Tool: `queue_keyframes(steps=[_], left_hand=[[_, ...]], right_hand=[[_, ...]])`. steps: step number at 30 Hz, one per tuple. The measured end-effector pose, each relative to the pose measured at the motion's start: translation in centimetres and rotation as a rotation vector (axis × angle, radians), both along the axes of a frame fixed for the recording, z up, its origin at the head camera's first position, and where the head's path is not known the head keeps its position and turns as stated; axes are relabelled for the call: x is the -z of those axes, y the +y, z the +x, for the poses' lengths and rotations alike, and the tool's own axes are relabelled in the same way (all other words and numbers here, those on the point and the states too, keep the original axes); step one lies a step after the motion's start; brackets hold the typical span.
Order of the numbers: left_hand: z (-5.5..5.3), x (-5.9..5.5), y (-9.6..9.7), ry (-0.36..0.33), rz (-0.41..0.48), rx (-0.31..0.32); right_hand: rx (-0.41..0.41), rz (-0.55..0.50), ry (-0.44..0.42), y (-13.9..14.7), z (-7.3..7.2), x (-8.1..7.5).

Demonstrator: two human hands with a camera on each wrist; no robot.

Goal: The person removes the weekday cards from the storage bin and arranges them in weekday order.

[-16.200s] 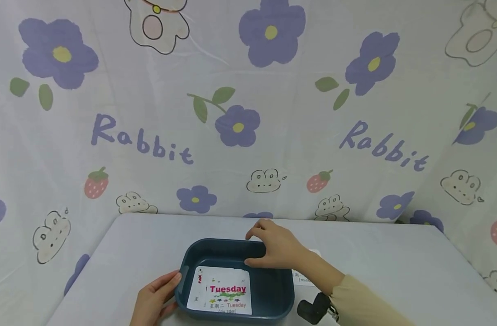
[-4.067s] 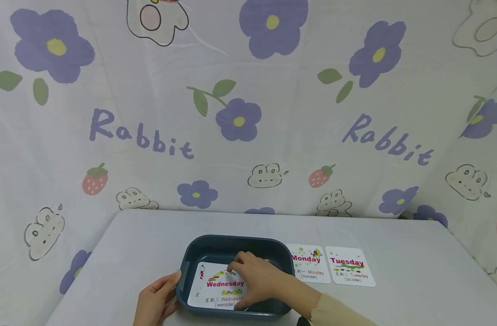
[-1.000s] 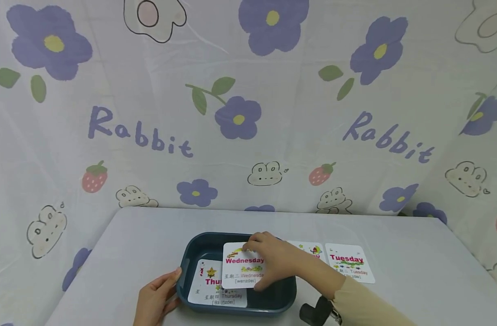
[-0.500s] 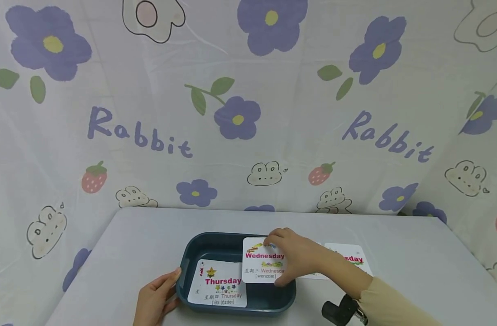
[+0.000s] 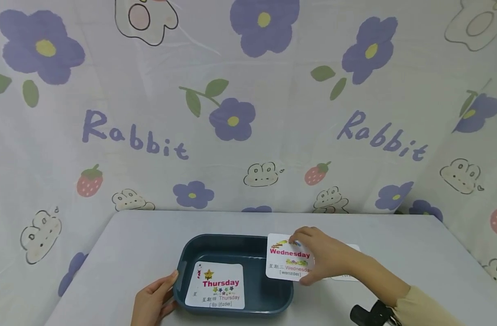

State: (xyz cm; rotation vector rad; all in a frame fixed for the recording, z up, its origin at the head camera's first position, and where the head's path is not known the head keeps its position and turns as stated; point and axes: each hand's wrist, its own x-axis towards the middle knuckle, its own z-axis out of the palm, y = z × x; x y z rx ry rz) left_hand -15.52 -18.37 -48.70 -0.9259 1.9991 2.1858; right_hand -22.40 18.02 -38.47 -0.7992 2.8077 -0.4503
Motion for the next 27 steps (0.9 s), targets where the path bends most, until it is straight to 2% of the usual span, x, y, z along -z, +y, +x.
queue_keyframes(steps=[14,22,27], left_hand=[[0.1,0.1,-0.1,-0.005,0.007,-0.002],[0.1,0.1,0.0,-0.004,0.015,0.000],[0.1,0.2,0.0,0.021,0.001,0.012]], right_hand=[[-0.018,0.009,-0.021,6.5,0.4,0.1],[0.005,-0.009,-0.003,9.3,0.6,0.9],[0.030,-0.025,-0.016,10.7,0.4,1.4]])
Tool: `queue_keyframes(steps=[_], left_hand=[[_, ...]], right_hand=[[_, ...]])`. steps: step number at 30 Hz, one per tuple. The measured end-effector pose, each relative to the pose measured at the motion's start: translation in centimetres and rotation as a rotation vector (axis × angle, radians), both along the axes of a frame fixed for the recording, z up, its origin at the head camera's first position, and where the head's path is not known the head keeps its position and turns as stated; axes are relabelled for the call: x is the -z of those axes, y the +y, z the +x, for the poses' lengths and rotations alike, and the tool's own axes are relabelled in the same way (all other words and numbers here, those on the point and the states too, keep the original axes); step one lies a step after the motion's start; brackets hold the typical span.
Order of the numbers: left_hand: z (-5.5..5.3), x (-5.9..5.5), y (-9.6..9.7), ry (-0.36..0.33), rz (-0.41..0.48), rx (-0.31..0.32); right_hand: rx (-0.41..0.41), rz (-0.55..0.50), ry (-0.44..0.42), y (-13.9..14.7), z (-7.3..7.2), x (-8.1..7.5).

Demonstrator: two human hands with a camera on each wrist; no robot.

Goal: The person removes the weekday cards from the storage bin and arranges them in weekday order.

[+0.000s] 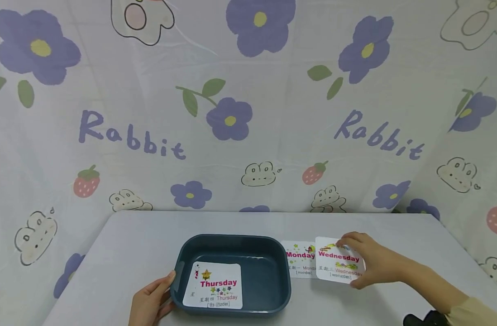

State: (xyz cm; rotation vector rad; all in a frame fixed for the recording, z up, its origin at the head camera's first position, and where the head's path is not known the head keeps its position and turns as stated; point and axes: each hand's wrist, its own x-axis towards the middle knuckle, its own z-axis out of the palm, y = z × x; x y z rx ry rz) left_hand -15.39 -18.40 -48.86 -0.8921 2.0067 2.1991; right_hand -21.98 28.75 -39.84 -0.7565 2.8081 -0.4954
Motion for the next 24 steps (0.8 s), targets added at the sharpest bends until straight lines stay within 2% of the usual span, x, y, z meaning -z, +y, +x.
queue_keyframes(steps=[17,24], left_hand=[[0.1,-0.1,-0.1,-0.019,-0.048,-0.007],[0.1,-0.2,0.0,-0.025,-0.042,-0.005]], right_hand=[[0.086,0.031,-0.101,5.0,-0.8,1.6],[0.112,0.063,-0.091,7.0,-1.0,2.4]])
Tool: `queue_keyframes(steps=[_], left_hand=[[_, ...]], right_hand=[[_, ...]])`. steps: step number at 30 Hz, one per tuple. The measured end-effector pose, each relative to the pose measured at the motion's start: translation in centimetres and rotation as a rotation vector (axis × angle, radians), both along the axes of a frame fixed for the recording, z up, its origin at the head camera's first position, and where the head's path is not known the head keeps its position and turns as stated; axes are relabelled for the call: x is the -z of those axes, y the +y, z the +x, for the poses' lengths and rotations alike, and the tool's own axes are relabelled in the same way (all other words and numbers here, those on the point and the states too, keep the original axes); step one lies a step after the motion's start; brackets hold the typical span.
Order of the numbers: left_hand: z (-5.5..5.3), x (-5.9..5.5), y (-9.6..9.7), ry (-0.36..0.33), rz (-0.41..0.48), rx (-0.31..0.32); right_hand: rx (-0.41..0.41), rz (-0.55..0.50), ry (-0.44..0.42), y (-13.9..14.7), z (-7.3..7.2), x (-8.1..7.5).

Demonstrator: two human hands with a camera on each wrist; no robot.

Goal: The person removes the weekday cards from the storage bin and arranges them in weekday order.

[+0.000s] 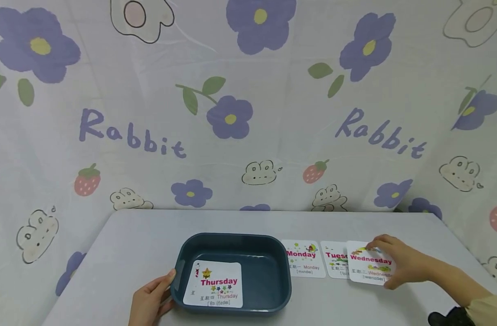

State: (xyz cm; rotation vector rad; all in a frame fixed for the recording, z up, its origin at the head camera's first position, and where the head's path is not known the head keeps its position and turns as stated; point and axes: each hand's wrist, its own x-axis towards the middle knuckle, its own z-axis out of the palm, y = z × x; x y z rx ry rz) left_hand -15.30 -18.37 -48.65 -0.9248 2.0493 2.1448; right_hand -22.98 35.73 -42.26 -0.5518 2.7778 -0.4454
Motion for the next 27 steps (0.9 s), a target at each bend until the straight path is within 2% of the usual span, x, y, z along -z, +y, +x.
queue_keyframes(steps=[8,20,27], left_hand=[[-0.1,0.2,-0.1,0.008,0.012,0.005],[0.1,0.0,0.0,0.006,0.010,-0.008],[0.1,-0.1,0.0,0.005,0.007,0.000]], right_hand=[[0.014,0.024,0.006,1.7,-0.4,0.6],[0.027,0.034,-0.007,3.3,-1.4,0.6],[0.043,0.040,-0.062,3.9,-1.7,0.6]])
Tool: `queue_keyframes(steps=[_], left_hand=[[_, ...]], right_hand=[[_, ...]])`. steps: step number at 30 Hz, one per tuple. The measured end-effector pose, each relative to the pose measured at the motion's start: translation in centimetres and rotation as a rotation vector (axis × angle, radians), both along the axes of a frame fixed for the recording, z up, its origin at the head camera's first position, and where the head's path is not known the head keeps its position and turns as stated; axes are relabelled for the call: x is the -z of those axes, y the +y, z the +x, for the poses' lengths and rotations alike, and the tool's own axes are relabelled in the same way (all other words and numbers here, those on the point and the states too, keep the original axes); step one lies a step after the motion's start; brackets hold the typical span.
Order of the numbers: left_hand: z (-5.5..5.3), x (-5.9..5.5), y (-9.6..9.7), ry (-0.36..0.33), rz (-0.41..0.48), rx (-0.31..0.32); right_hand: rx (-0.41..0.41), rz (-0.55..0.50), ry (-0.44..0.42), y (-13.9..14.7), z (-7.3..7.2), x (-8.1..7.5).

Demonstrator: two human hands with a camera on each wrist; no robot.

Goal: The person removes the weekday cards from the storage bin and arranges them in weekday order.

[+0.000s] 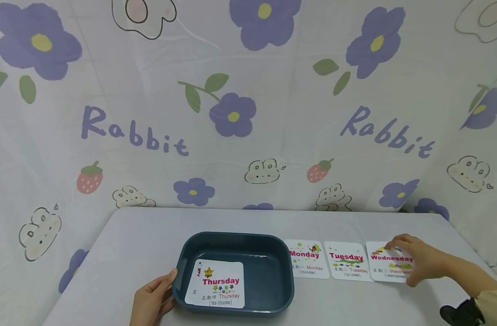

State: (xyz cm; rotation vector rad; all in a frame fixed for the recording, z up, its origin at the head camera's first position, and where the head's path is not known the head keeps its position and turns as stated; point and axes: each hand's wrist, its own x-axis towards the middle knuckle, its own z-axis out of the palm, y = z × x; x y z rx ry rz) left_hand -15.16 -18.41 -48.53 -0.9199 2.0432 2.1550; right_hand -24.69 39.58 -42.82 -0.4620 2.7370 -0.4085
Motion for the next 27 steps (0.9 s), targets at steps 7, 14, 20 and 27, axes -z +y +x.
queue_keyframes(steps=[7,14,20,27], left_hand=[[0.0,0.1,-0.1,-0.004,-0.007,-0.005],[0.0,0.2,-0.1,-0.004,-0.005,-0.005],[0.0,0.2,0.0,-0.006,-0.001,-0.011],[0.0,0.2,0.0,-0.007,0.012,-0.018]], right_hand=[[0.012,0.031,-0.054,0.3,-0.4,0.1],[0.018,0.067,-0.090,0.0,-0.9,0.0],[-0.008,0.121,-0.105,-0.1,-1.6,-0.1],[0.018,0.126,-0.123,-0.3,-1.6,0.2]])
